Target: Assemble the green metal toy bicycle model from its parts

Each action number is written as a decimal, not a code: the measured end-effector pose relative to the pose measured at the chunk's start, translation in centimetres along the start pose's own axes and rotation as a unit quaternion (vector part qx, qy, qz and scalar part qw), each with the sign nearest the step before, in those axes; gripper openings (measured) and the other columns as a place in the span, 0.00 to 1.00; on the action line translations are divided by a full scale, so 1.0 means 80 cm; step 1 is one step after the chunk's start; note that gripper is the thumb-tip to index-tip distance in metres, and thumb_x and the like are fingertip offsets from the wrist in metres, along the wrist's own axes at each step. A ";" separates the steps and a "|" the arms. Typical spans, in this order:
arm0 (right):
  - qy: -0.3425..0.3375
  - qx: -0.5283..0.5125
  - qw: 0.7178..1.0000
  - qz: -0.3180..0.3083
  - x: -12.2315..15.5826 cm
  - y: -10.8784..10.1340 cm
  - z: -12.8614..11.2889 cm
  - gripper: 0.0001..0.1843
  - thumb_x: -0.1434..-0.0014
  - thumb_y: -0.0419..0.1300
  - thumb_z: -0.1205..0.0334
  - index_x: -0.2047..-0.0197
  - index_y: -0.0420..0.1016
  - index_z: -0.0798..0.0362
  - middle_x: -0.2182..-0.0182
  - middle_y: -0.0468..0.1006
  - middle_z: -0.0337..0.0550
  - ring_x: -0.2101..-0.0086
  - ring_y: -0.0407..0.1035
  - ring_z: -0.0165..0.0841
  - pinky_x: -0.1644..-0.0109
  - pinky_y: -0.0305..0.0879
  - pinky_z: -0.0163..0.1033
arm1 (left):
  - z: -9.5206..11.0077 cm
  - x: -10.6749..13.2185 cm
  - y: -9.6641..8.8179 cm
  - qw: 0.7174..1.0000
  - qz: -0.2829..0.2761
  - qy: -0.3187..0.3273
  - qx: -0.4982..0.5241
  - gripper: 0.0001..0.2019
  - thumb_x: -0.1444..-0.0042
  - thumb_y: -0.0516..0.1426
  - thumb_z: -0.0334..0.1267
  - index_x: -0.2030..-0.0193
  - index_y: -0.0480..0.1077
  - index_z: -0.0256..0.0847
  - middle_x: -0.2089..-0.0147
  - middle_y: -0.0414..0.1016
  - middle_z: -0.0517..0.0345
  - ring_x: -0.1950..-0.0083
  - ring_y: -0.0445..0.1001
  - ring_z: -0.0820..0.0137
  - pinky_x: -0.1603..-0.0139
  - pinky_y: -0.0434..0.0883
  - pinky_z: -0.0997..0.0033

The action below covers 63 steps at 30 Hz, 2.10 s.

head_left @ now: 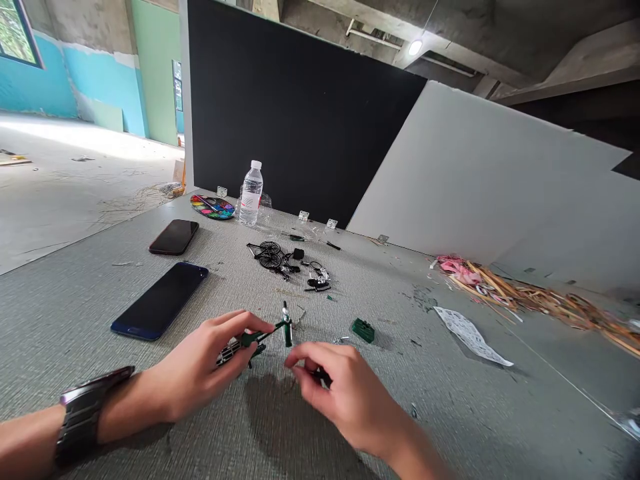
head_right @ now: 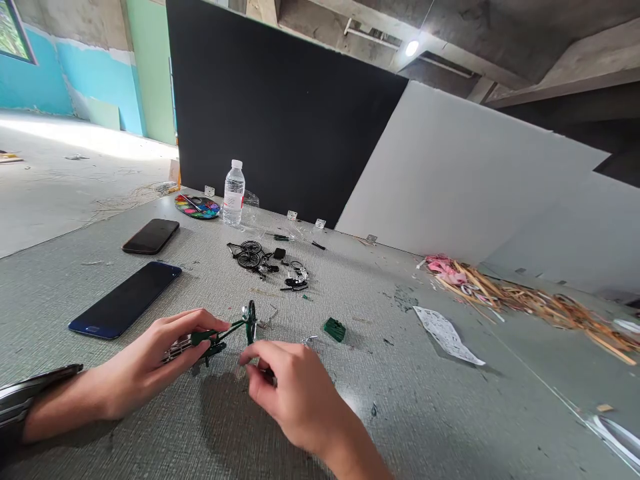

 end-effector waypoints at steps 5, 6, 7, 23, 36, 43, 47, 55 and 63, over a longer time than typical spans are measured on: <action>-0.004 -0.029 0.988 0.154 0.000 -0.019 0.000 0.10 0.32 0.55 0.61 0.56 0.78 0.51 0.72 0.76 0.37 0.74 0.66 0.29 0.70 0.61 0.36 | 0.001 -0.001 0.000 1.000 -0.005 -0.004 0.002 0.12 0.29 0.51 0.35 0.44 0.71 0.45 0.47 0.81 0.53 0.46 0.80 0.59 0.46 0.75 0.57; -0.002 -0.035 0.984 0.175 0.000 -0.018 0.001 0.10 0.31 0.55 0.61 0.56 0.78 0.51 0.72 0.75 0.37 0.75 0.65 0.29 0.71 0.60 0.36 | 0.001 -0.001 0.000 1.000 -0.005 -0.004 0.003 0.12 0.29 0.51 0.35 0.44 0.71 0.45 0.46 0.81 0.53 0.46 0.80 0.59 0.45 0.75 0.57; -0.001 -0.041 0.980 0.193 0.000 -0.017 0.002 0.10 0.31 0.55 0.60 0.55 0.78 0.51 0.73 0.74 0.36 0.75 0.64 0.29 0.72 0.60 0.36 | 0.001 -0.001 0.000 1.000 -0.004 -0.003 0.006 0.12 0.29 0.51 0.35 0.44 0.71 0.45 0.46 0.81 0.53 0.46 0.80 0.59 0.45 0.74 0.57; 0.011 -0.089 0.947 0.307 -0.006 0.024 0.013 0.09 0.29 0.56 0.59 0.55 0.77 0.51 0.72 0.77 0.37 0.74 0.70 0.29 0.69 0.66 0.32 | 0.000 -0.002 0.002 1.000 0.003 -0.018 0.016 0.13 0.29 0.51 0.37 0.44 0.72 0.44 0.46 0.81 0.51 0.45 0.79 0.57 0.44 0.74 0.54; 0.007 -0.086 0.946 0.312 -0.006 0.024 0.011 0.08 0.29 0.57 0.59 0.54 0.76 0.51 0.72 0.78 0.37 0.74 0.71 0.29 0.69 0.67 0.31 | -0.001 -0.002 0.001 1.000 0.001 -0.011 0.023 0.13 0.29 0.51 0.36 0.44 0.72 0.44 0.46 0.80 0.52 0.45 0.79 0.58 0.44 0.73 0.54; 0.006 -0.085 0.948 0.308 -0.007 0.026 0.012 0.08 0.29 0.56 0.59 0.55 0.76 0.51 0.73 0.77 0.36 0.75 0.70 0.29 0.69 0.66 0.32 | 0.000 -0.002 0.001 1.000 0.000 -0.017 0.020 0.13 0.30 0.51 0.36 0.44 0.72 0.44 0.47 0.81 0.52 0.46 0.79 0.57 0.44 0.74 0.53; 0.006 -0.088 0.947 0.309 -0.006 0.028 0.012 0.08 0.29 0.56 0.59 0.55 0.76 0.51 0.72 0.78 0.37 0.74 0.71 0.30 0.69 0.66 0.32 | 0.001 -0.002 0.000 1.000 0.003 -0.016 0.019 0.13 0.30 0.51 0.37 0.44 0.72 0.45 0.47 0.81 0.52 0.46 0.79 0.58 0.44 0.74 0.53; 0.009 -0.090 0.946 0.312 -0.009 0.030 0.014 0.08 0.29 0.56 0.59 0.54 0.76 0.52 0.72 0.79 0.38 0.74 0.71 0.29 0.69 0.66 0.32 | 0.000 -0.002 0.000 1.000 0.003 -0.021 0.020 0.13 0.30 0.51 0.36 0.44 0.72 0.45 0.46 0.80 0.52 0.46 0.79 0.58 0.44 0.73 0.54; 0.018 -0.098 0.945 0.311 -0.009 0.032 0.012 0.09 0.28 0.55 0.59 0.54 0.75 0.52 0.73 0.77 0.38 0.75 0.70 0.30 0.70 0.65 0.34 | -0.002 0.000 0.000 1.000 0.003 -0.020 0.018 0.13 0.29 0.51 0.34 0.44 0.71 0.45 0.45 0.80 0.52 0.45 0.78 0.58 0.43 0.73 0.54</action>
Point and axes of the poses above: each hand's wrist, its own x-axis away from the middle knuckle, its own y-axis out of the palm, z = x × y, the point moved 6 cm from there along -x, towards the middle knuckle
